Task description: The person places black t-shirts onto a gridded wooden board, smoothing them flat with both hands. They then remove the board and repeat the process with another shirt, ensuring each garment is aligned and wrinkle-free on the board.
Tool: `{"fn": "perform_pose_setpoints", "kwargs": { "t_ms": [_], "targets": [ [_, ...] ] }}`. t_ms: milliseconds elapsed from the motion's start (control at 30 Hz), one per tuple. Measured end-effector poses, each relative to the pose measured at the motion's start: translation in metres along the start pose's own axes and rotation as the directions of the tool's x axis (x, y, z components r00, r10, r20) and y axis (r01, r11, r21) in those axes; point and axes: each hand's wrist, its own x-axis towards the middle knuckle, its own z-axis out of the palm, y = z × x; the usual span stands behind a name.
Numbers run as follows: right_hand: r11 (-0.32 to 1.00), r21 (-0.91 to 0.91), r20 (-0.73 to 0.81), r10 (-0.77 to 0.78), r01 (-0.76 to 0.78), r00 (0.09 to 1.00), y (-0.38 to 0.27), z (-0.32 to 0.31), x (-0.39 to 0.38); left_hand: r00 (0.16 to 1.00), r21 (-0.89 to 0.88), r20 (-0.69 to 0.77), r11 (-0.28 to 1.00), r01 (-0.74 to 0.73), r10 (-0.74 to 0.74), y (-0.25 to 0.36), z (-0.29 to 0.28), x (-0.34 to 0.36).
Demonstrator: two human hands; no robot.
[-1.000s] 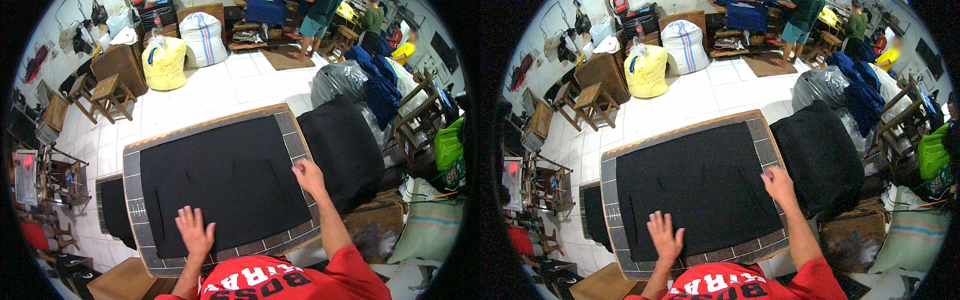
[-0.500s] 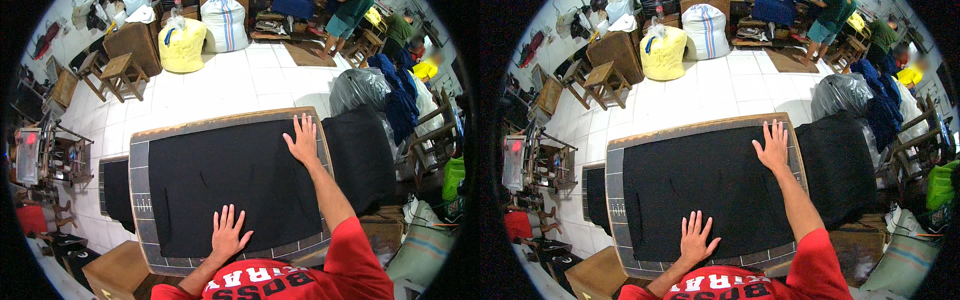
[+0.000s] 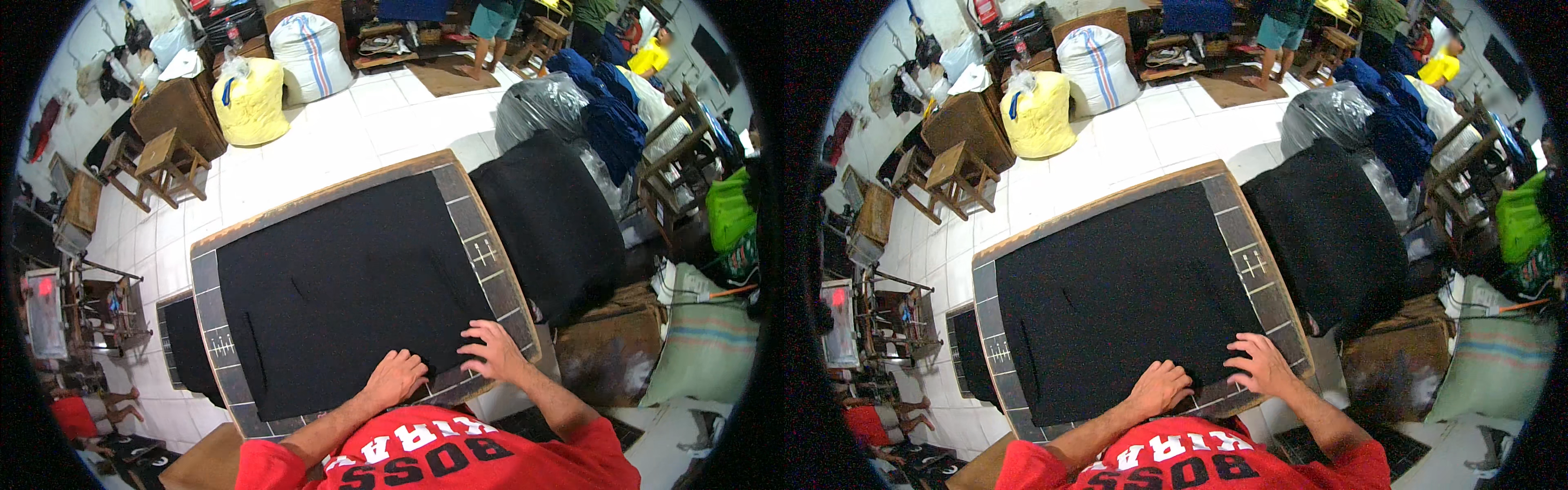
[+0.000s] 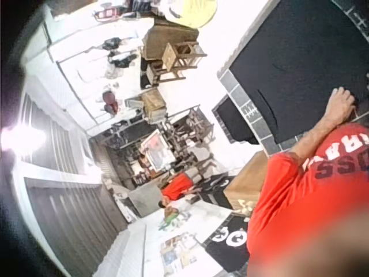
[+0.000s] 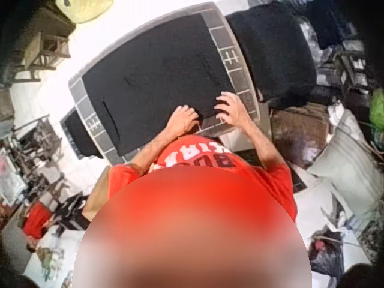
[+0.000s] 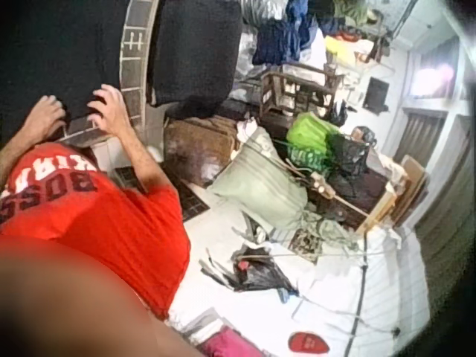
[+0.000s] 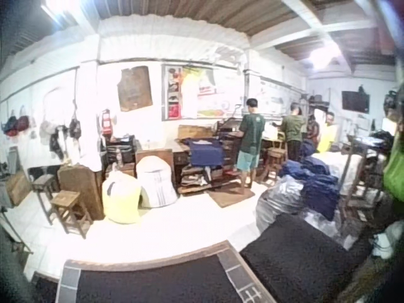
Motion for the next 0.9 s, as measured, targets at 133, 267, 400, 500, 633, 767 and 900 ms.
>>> {"fn": "perform_pose_setpoints", "kwargs": {
  "t_ms": [133,267,400,500,633,767,900],
  "targets": [
    [0.991,-0.125,-0.079,-0.052,0.042,0.995,0.007,0.011,-0.010,0.994,-0.076,-0.090,0.995,0.058,-0.064,0.003,0.011,0.004],
    [0.990,-0.109,-0.029,-0.091,0.087,0.995,0.007,0.010,-0.010,0.979,-0.152,-0.146,0.981,0.123,-0.145,0.002,0.016,0.001],
    [0.978,-0.128,0.007,-0.164,0.163,0.986,0.011,0.004,-0.016,0.971,-0.155,-0.151,0.974,0.163,-0.186,0.009,0.021,-0.001],
    [0.982,-0.099,0.038,-0.157,0.160,0.987,0.014,0.005,-0.020,0.972,-0.161,-0.125,0.971,0.179,-0.200,0.011,0.021,0.001],
    [0.981,-0.094,0.079,-0.162,0.169,0.984,0.018,0.005,-0.021,0.971,-0.172,-0.149,0.972,0.160,-0.187,0.012,0.024,0.001],
    [0.984,-0.104,0.113,-0.131,0.143,0.985,0.016,0.004,-0.020,0.968,-0.171,-0.142,0.968,0.182,-0.207,0.011,0.029,0.000],
    [0.987,-0.104,0.119,-0.110,0.122,0.987,0.013,0.002,-0.021,0.968,-0.181,-0.116,0.963,0.198,-0.221,0.011,0.034,0.000]
  ]
}}
